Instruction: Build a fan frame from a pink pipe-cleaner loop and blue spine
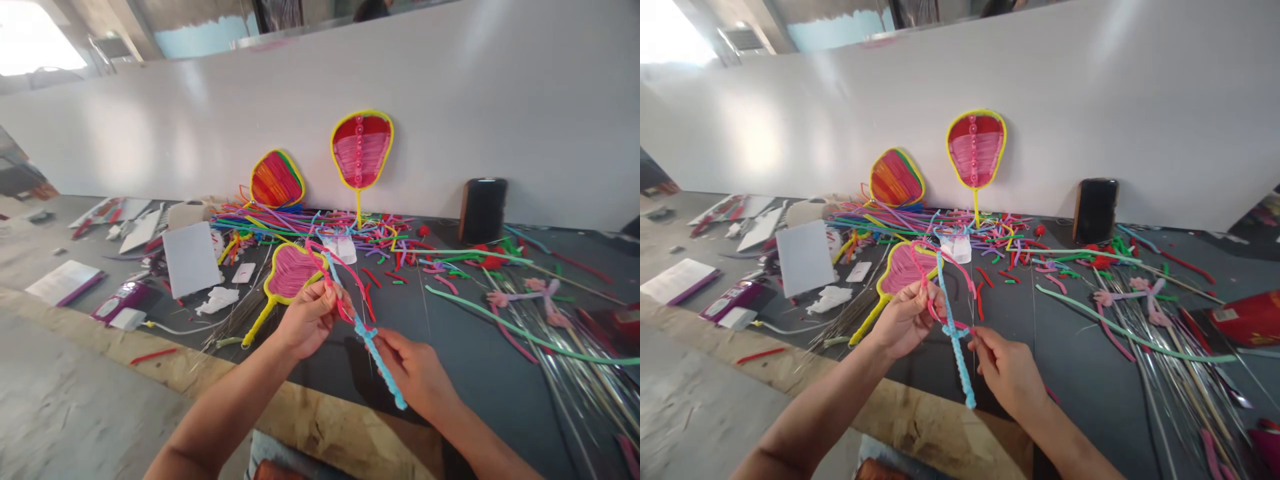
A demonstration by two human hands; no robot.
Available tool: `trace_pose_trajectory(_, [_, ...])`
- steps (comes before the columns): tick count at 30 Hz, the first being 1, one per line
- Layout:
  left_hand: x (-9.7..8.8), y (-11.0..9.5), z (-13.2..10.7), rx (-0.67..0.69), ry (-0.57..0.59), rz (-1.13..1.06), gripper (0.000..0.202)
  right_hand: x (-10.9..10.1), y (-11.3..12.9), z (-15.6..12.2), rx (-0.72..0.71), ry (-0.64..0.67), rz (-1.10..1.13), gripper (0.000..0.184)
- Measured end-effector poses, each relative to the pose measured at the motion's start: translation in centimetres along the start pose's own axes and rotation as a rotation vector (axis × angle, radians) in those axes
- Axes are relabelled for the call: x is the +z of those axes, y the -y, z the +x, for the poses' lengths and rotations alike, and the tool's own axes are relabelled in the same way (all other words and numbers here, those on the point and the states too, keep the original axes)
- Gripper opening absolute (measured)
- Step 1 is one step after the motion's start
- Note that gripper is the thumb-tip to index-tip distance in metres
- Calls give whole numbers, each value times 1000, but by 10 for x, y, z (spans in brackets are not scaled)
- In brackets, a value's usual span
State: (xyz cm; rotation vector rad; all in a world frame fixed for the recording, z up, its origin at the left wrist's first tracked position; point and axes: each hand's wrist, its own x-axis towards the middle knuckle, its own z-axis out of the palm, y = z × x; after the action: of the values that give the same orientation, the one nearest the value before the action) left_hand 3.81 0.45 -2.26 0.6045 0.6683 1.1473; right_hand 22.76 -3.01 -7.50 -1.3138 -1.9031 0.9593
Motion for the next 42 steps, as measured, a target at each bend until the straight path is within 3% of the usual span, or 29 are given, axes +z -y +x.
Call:
trace_pose_trajectory(5, [-6,2,5,22,30,111,28,-17,-11,6,17,-147,-52,23])
trace_pose_trajectory(11, [-18,-4,12,-112,50,217,29,-34,-15,12,-90,-150,-204,22])
trace_pose_trajectory(15, [-19,0,14,-129,15,324,35,-43,-12,13,-79,-316,-130,22])
trace_pose_trajectory(19, [-13,14,13,-129,30,411,35,-38,3,7,-105,-134,74,19])
trace_pose_trajectory(24, [-10,26,11,-93,42,446,33,-21,18,0,-97,27,65,16])
trace_pose_trajectory(32, [-6,20,8,-149,157,523,37,-9,9,-1,-191,-85,-108,20])
trace_pose_trajectory(38, [-10,19,7,-79,164,709,22,-10,8,-1,-234,-112,-141,22])
trace_pose_trajectory(42, [-11,19,7,-51,224,748,22,-9,9,-2,-238,-131,-145,20])
